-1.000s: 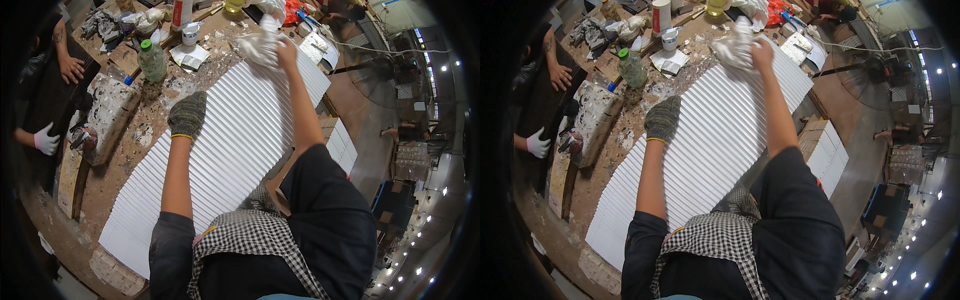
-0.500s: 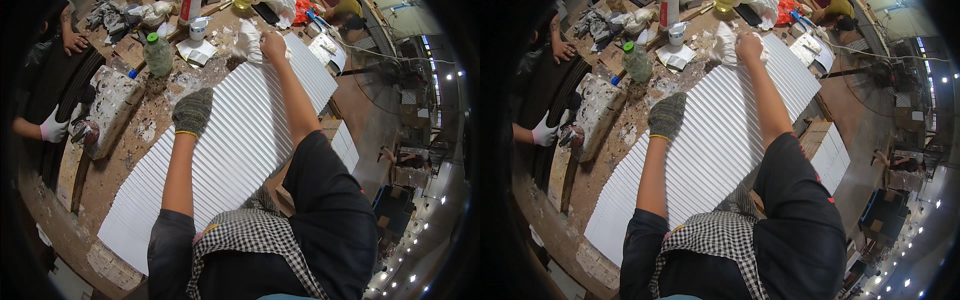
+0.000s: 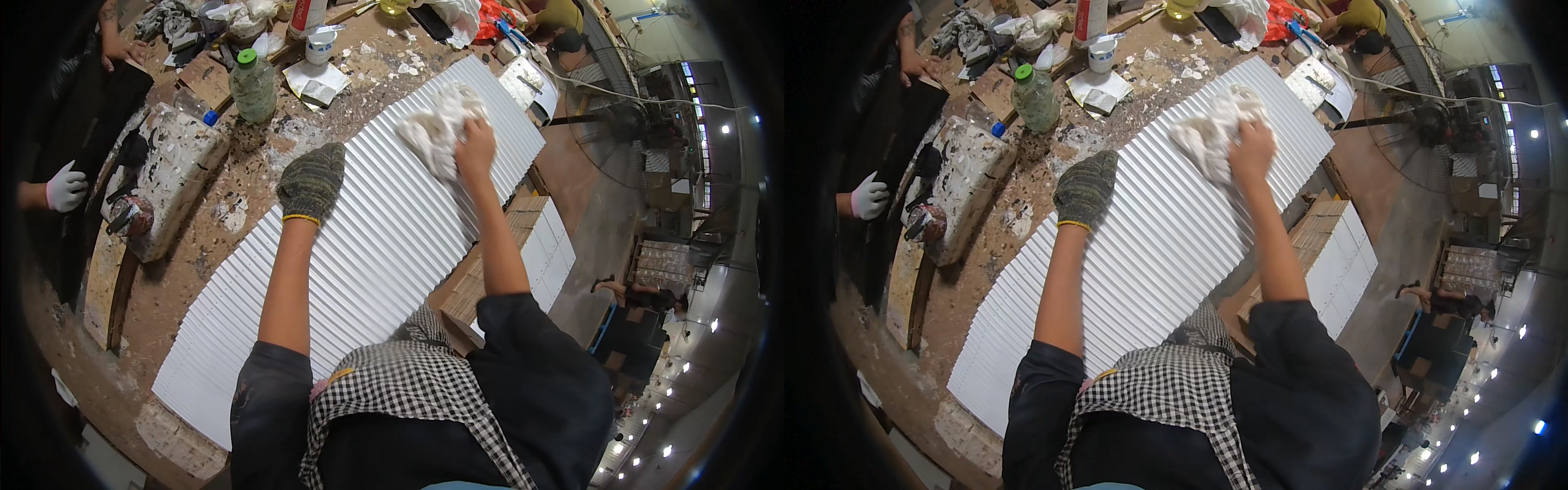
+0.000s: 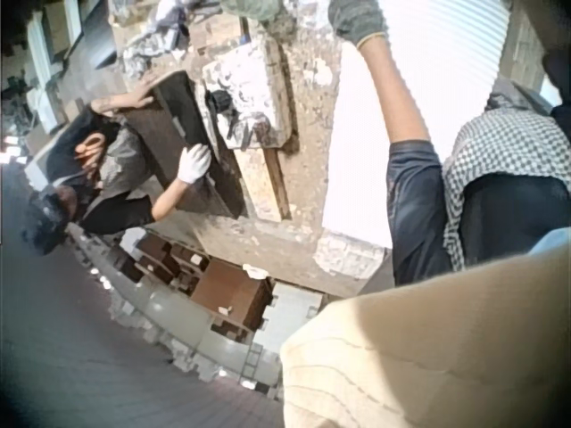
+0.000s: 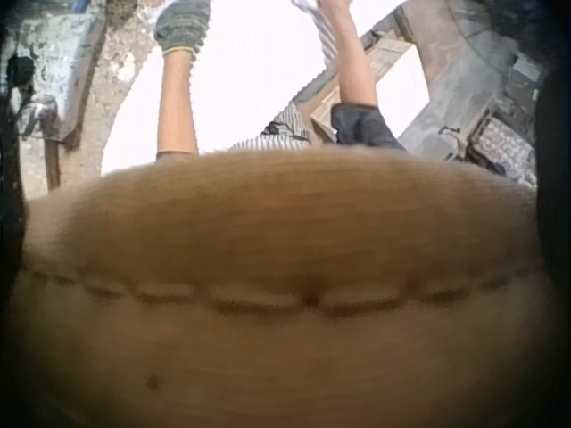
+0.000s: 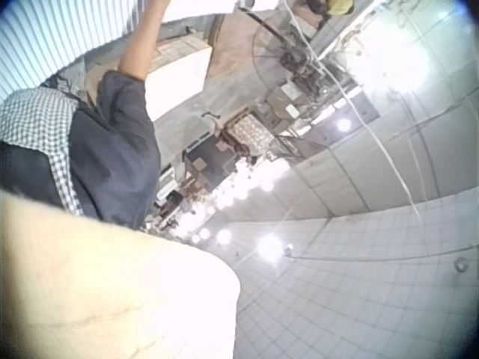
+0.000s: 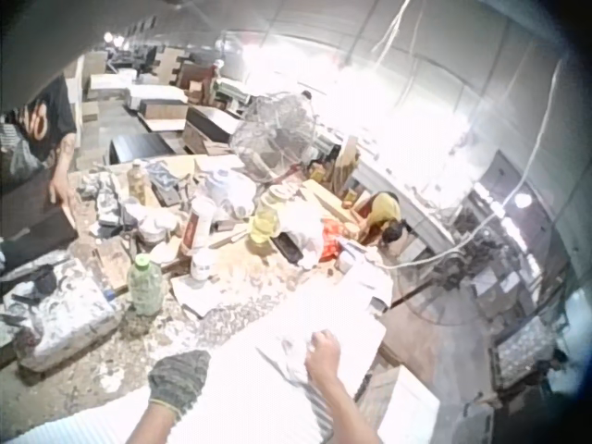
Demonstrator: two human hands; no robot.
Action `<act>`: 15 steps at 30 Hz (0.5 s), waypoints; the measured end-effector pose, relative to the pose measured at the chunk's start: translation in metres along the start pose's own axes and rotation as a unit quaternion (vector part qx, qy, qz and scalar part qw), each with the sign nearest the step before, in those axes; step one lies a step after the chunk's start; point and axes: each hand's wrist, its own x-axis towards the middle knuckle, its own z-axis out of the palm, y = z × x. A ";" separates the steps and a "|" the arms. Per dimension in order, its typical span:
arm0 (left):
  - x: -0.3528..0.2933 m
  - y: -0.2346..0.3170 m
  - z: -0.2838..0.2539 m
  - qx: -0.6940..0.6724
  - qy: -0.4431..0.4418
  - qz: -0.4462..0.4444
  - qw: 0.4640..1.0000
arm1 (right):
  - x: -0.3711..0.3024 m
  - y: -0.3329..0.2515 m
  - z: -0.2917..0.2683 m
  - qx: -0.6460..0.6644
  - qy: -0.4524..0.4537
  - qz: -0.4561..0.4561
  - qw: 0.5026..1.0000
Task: The person wipes a long white corrugated panel on a workbench using a white cloth. They repeatedly rub the surface, fold the cloth, and continue wiping along the length of the panel. Another person works on a dark panel nearby.
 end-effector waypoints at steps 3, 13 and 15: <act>0.001 0.009 -0.012 0.018 -0.002 0.021 1.000 | 0.059 -0.055 0.037 -0.017 0.004 -0.019 1.000; 0.004 -0.010 0.013 -0.013 0.049 0.014 0.999 | 0.018 0.006 -0.018 0.096 -0.032 0.009 0.995; -0.004 0.004 -0.001 -0.021 0.037 -0.004 0.999 | -0.018 0.015 -0.031 0.055 -0.061 0.053 0.995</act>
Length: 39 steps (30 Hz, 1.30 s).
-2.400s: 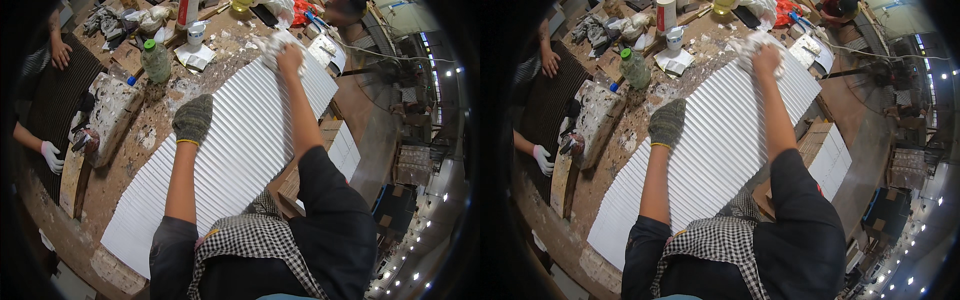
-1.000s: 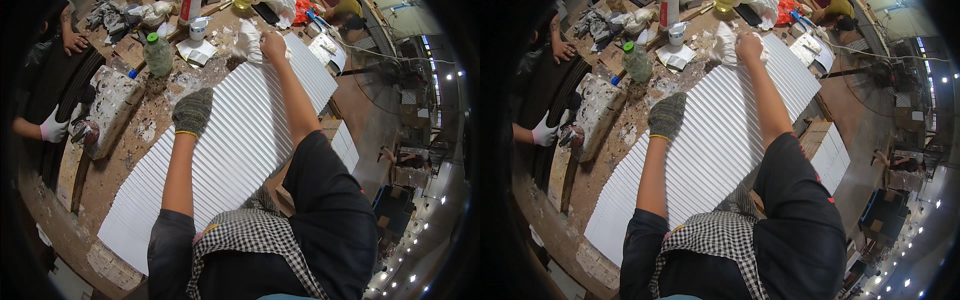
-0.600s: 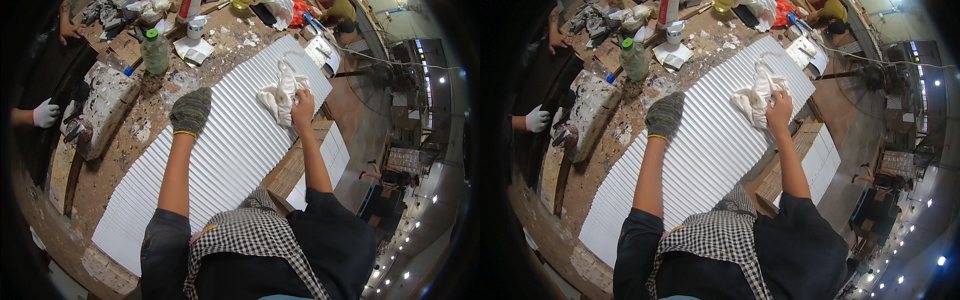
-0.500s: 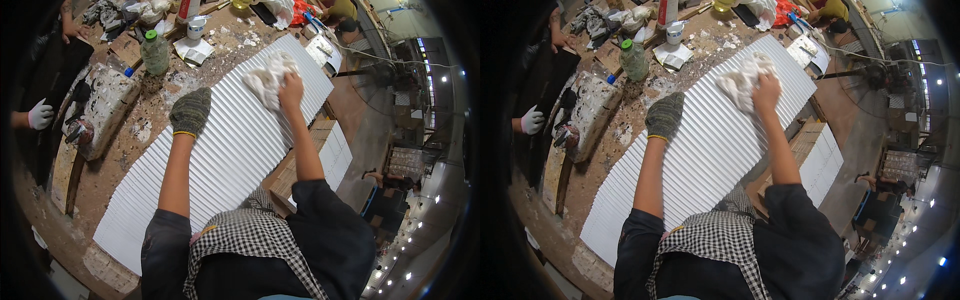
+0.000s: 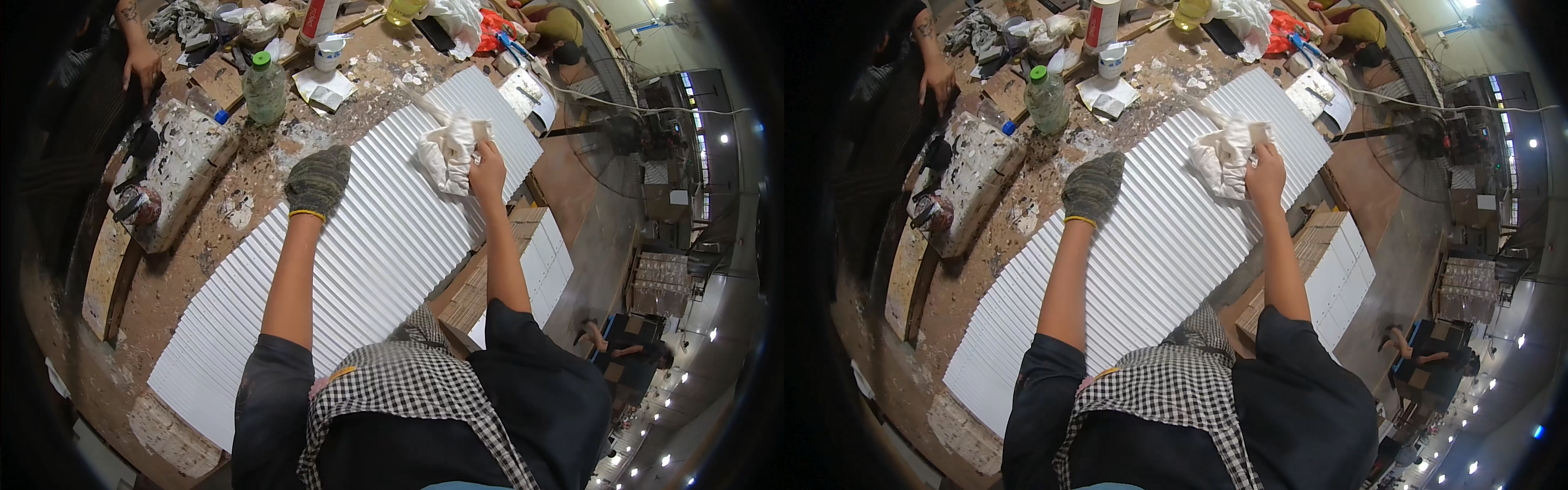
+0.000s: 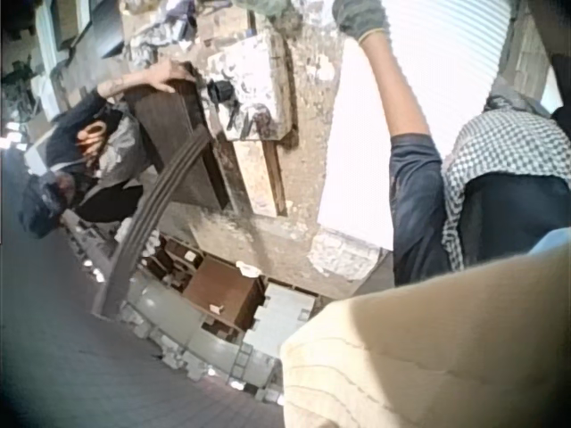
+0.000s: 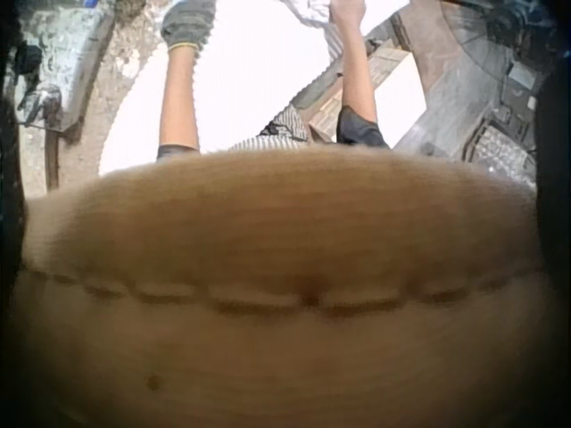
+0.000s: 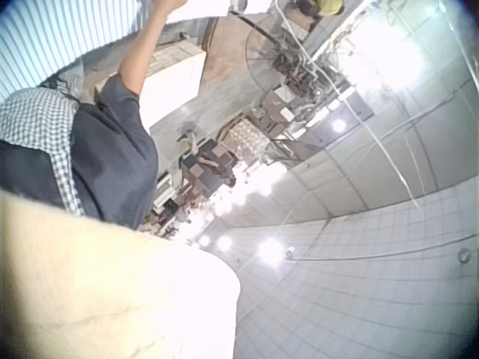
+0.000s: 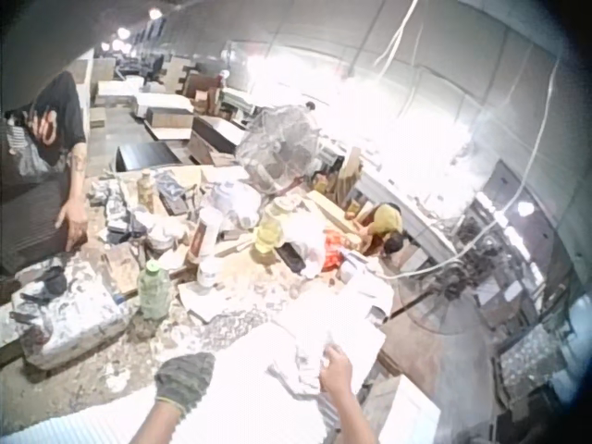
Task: The person wipes a long white corrugated panel on a workbench using a white cloth. They repeatedly rub the surface, fold the cloth, and continue wiping along the length of the panel. Another person works on a dark panel nearby.
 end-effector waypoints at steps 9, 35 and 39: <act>0.006 -0.012 0.009 0.098 0.043 0.117 0.987 | 0.122 -0.113 0.108 -0.111 0.027 -0.031 0.993; 0.028 -0.027 0.011 0.012 0.062 0.058 0.996 | -0.069 -0.062 -0.033 0.036 0.059 -0.106 0.992; 0.028 -0.106 0.031 0.246 0.311 0.205 0.895 | -0.112 -0.047 -0.021 0.004 0.067 -0.187 0.980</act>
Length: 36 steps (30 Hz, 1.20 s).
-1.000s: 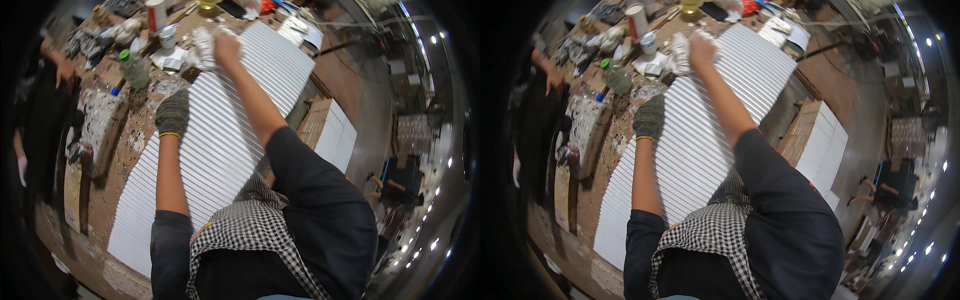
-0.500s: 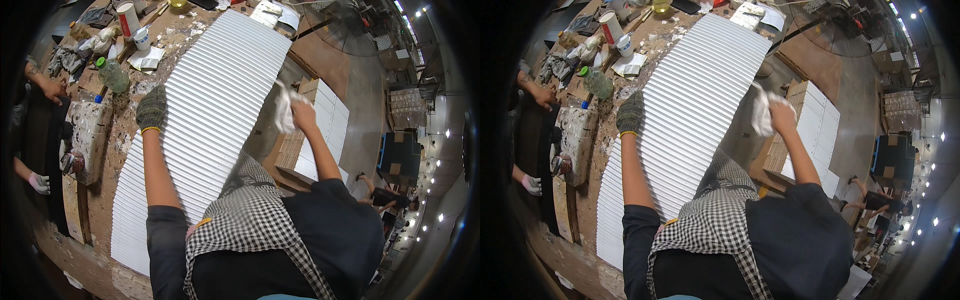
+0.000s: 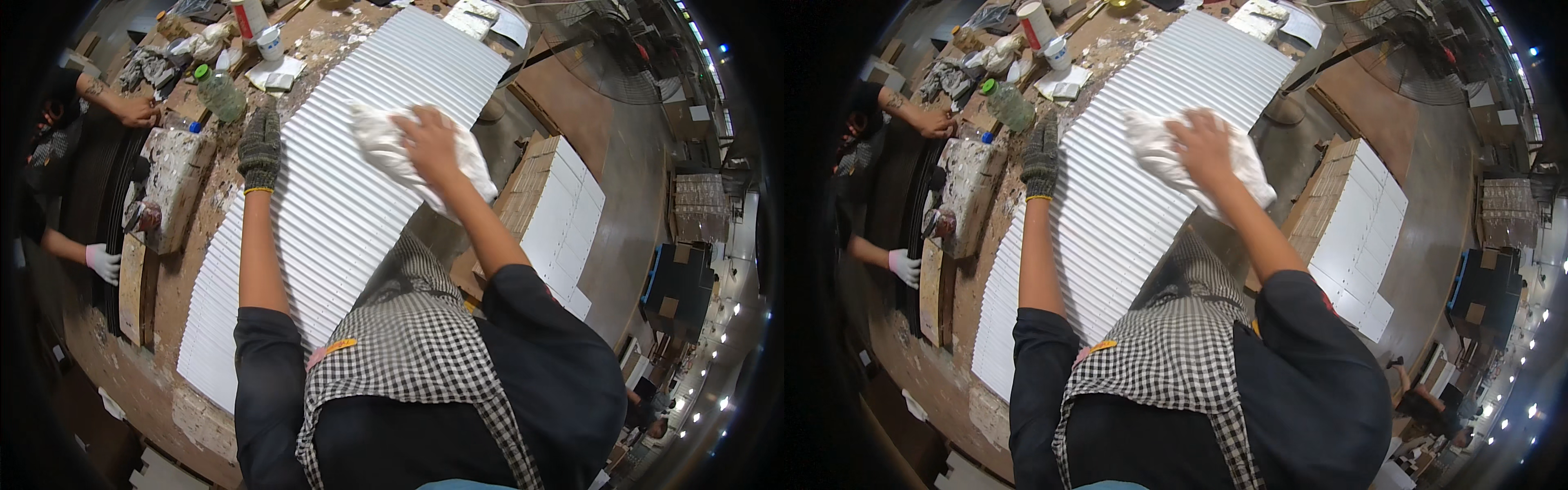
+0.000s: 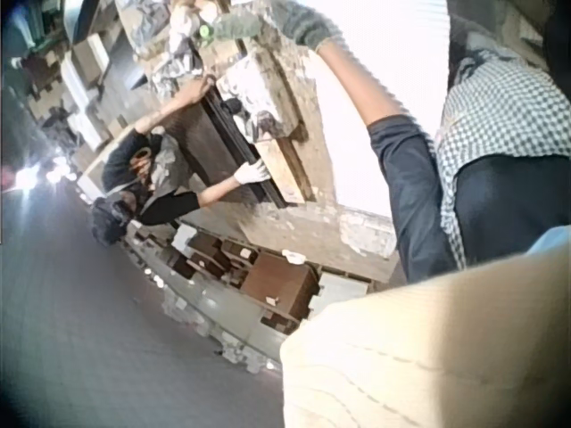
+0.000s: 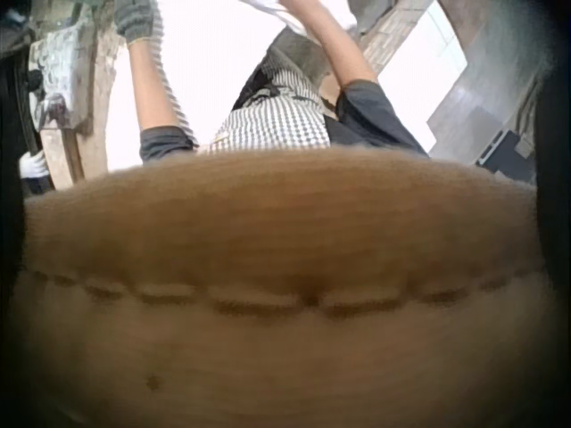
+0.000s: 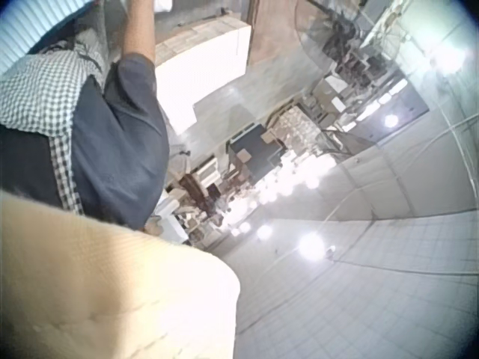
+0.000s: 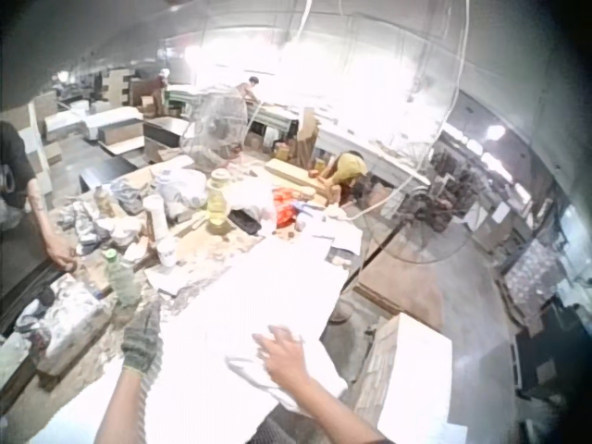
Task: The person wipes a long white corrugated panel on a workbench using a white cloth. They repeatedly rub the surface, fold the cloth, and continue wiping along the length of the panel. Another person works on a dark panel nearby.
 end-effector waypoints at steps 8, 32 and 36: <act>-0.045 -0.010 -0.101 -0.094 -0.234 -0.152 0.956 | -0.123 0.071 -0.129 0.096 -0.290 0.207 0.929; -0.068 -0.007 -0.119 -0.114 -0.334 -0.264 0.897 | -0.003 -0.075 -0.001 -0.029 -0.130 0.010 0.991; -0.050 0.002 -0.130 -0.125 -0.356 -0.264 0.888 | 0.049 -0.091 0.042 -0.003 -0.083 0.018 0.996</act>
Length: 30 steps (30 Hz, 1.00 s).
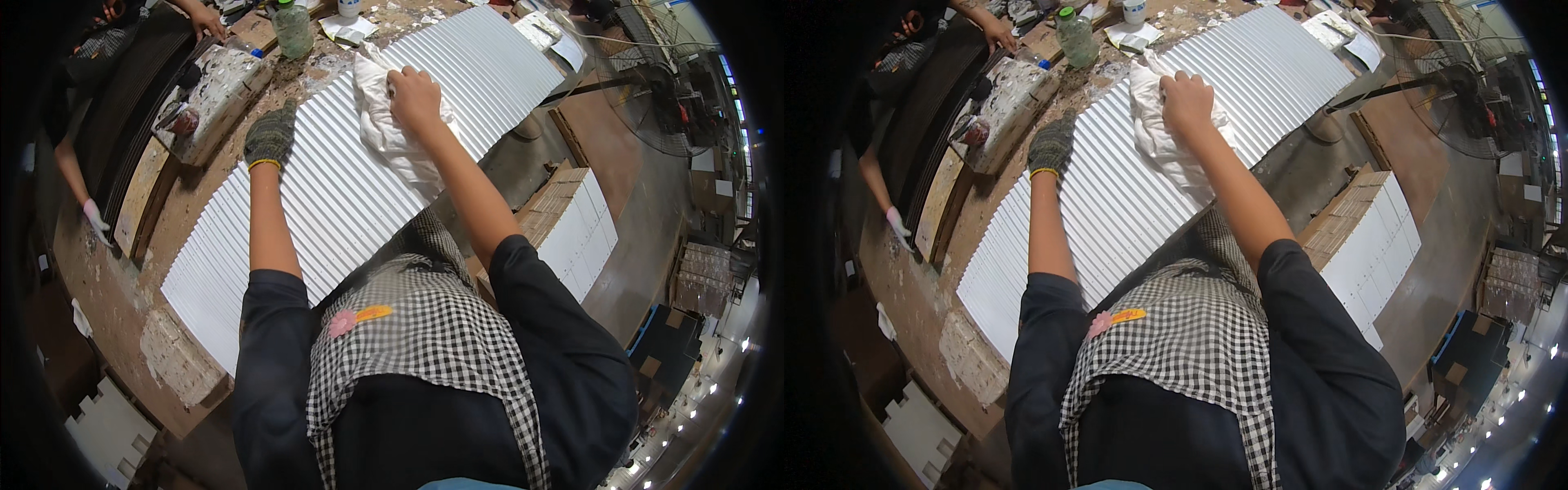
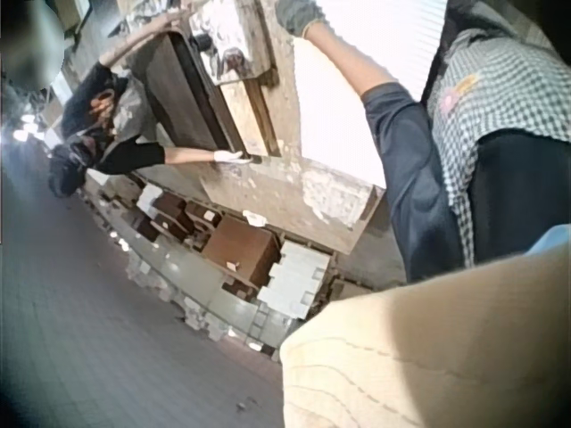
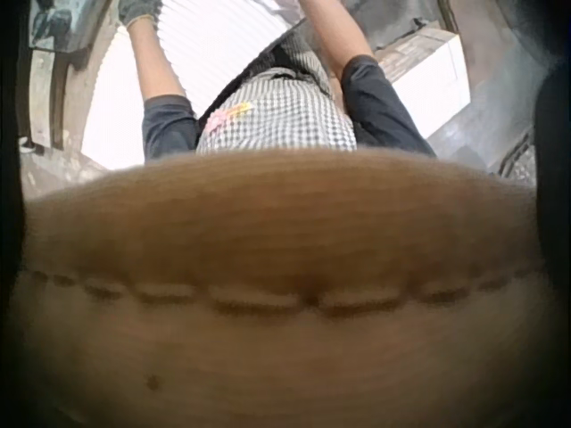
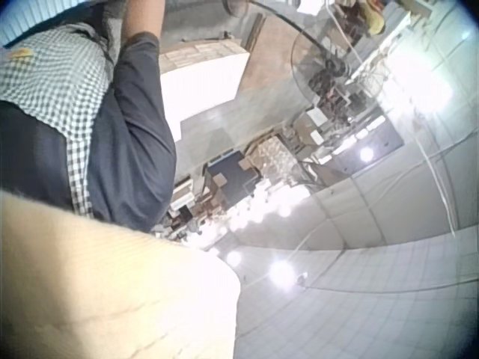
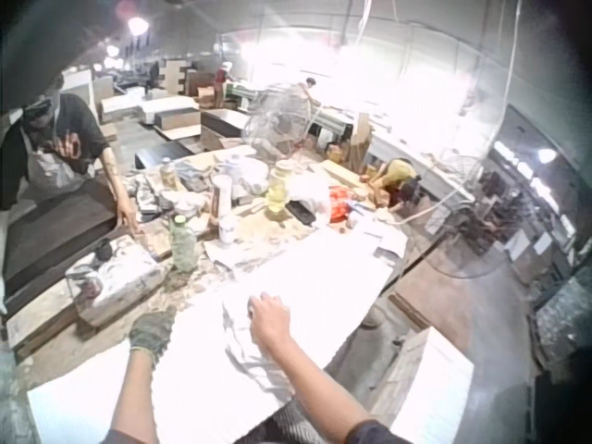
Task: The person wipes a long white corrugated panel on a workbench using a white cloth. They repeatedly rub the surface, fold the cloth, and continue wiping along the length of the panel. Another person works on a dark panel nearby.
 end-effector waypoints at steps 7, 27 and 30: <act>0.001 -0.002 0.003 -0.051 -0.006 -0.068 0.996 | -0.160 0.069 -0.089 0.002 -0.060 0.022 0.998; -0.303 0.150 0.076 -0.430 -0.254 0.305 0.811 | -0.338 -0.004 -0.166 0.468 -0.085 0.223 0.851; -0.330 0.132 0.092 -0.516 -0.231 0.244 0.788 | -0.362 0.011 -0.193 0.495 -0.209 0.166 0.827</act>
